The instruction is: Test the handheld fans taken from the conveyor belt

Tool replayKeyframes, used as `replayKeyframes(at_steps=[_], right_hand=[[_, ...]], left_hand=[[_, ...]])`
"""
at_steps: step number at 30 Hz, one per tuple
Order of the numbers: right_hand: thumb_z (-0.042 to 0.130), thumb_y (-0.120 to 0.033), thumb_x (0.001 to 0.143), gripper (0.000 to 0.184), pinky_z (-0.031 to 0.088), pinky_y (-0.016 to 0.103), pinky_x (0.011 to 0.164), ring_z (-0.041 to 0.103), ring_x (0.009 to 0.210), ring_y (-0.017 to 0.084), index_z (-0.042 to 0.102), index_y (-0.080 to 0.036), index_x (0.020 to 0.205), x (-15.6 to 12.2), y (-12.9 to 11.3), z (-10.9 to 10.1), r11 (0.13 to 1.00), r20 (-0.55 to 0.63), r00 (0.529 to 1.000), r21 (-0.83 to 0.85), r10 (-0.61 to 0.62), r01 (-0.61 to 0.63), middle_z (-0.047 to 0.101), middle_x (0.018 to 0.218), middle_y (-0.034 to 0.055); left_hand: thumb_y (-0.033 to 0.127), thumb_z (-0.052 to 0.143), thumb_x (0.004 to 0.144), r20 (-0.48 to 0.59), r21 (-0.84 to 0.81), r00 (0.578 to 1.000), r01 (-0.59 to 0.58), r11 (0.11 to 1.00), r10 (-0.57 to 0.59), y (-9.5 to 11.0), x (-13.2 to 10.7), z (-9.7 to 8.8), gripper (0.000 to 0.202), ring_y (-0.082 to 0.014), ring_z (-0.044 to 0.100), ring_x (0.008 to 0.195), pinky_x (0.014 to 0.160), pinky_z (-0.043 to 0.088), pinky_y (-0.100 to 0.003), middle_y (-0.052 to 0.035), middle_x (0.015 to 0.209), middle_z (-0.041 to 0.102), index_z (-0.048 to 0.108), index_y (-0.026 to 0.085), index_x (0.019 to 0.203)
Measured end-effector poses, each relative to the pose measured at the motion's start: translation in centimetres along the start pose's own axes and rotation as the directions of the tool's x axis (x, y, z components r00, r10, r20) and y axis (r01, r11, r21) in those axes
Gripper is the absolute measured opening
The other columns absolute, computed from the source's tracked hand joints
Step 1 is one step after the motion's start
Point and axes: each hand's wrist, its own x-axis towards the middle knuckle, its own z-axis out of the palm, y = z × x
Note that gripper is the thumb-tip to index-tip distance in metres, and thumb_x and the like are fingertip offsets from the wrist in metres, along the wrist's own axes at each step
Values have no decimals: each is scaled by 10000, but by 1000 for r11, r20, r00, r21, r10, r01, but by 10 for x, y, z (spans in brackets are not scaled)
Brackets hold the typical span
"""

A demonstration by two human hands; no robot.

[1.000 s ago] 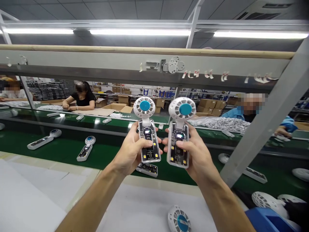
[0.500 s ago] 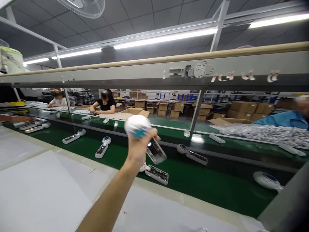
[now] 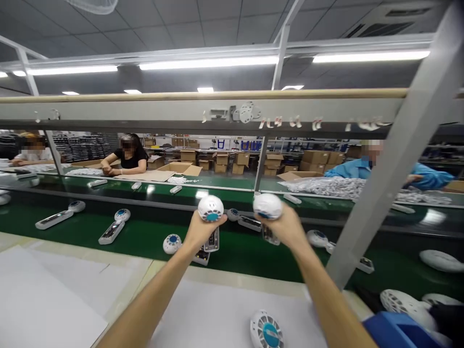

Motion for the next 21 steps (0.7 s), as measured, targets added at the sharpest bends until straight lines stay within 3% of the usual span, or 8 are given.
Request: replayKeyframes(at_steps=[1, 4, 7, 9, 12, 15, 17, 21], right_hand=[[773, -362, 720, 343, 512, 350, 851, 680, 1059, 310, 709, -160, 989, 7, 13, 16, 983, 87, 987, -132, 136, -124, 742, 1025, 117], [797, -307, 658, 324, 511, 315, 744, 715, 949, 316, 734, -152, 936, 12, 50, 55, 947, 176, 946, -223, 271, -229, 758, 922, 105], [726, -318, 726, 345, 504, 271, 712, 722, 934, 266, 713, -160, 1032, 3, 69, 75, 924, 191, 927, -277, 323, -265, 755, 987, 92], [656, -321, 792, 389, 499, 289, 765, 701, 1018, 279, 677, -132, 1131, -5, 72, 83, 900, 164, 926, -342, 341, -271, 719, 1123, 144], [641, -280, 801, 342, 492, 330, 801, 682, 1060, 334, 696, -84, 1075, -14, 71, 91, 856, 174, 915, -450, 363, -254, 690, 1153, 221], [658, -282, 792, 300, 495, 363, 827, 677, 1067, 369, 726, -84, 1008, -11, 67, 94, 831, 215, 909, -518, 357, -204, 707, 1098, 236], [626, -329, 833, 340, 488, 403, 884, 657, 1112, 386, 724, -83, 1047, 1, 59, 95, 826, 217, 918, -536, 333, -173, 697, 1133, 249], [544, -244, 877, 366, 458, 466, 980, 600, 1215, 398, 699, -37, 1136, 34, 29, 101, 856, 243, 932, -503, 269, -116, 650, 1226, 294]], left_hand=[[459, 844, 617, 26, 24, 999, 26, 999, -27, -14, 4, 5, 447, -268, 688, 911, 782, 527, -311, -83, 873, 741, 721, 136, 900], [488, 796, 669, 85, 123, 991, 93, 988, -104, -51, 9, 14, 482, -297, 695, 926, 781, 527, -337, -126, 909, 749, 712, 107, 952], [478, 716, 763, 97, 274, 983, 125, 953, -157, -81, 10, 15, 521, -287, 684, 1002, 819, 514, -334, -154, 1055, 732, 644, 103, 1117], [455, 659, 817, 86, 407, 981, 127, 904, -176, -97, 12, 12, 516, -289, 660, 1057, 861, 491, -349, -168, 1131, 705, 580, 111, 1193], [400, 583, 863, 89, 617, 974, 110, 779, -207, -113, 16, 7, 368, -342, 625, 1086, 897, 451, -414, -196, 1094, 693, 587, 120, 1101], [374, 509, 895, 99, 762, 967, 78, 643, -235, -115, 20, 2, 281, -400, 577, 1146, 939, 414, -486, -218, 1096, 678, 624, 134, 984], [382, 486, 913, 107, 812, 968, 46, 582, -226, -106, 19, -6, 302, -423, 525, 1214, 987, 377, -537, -226, 1167, 651, 639, 135, 996], [338, 558, 913, 189, 819, 964, -50, 571, -186, -68, 6, -36, 254, -399, 541, 1201, 1013, 371, -594, -192, 1180, 649, 657, 150, 1050]])
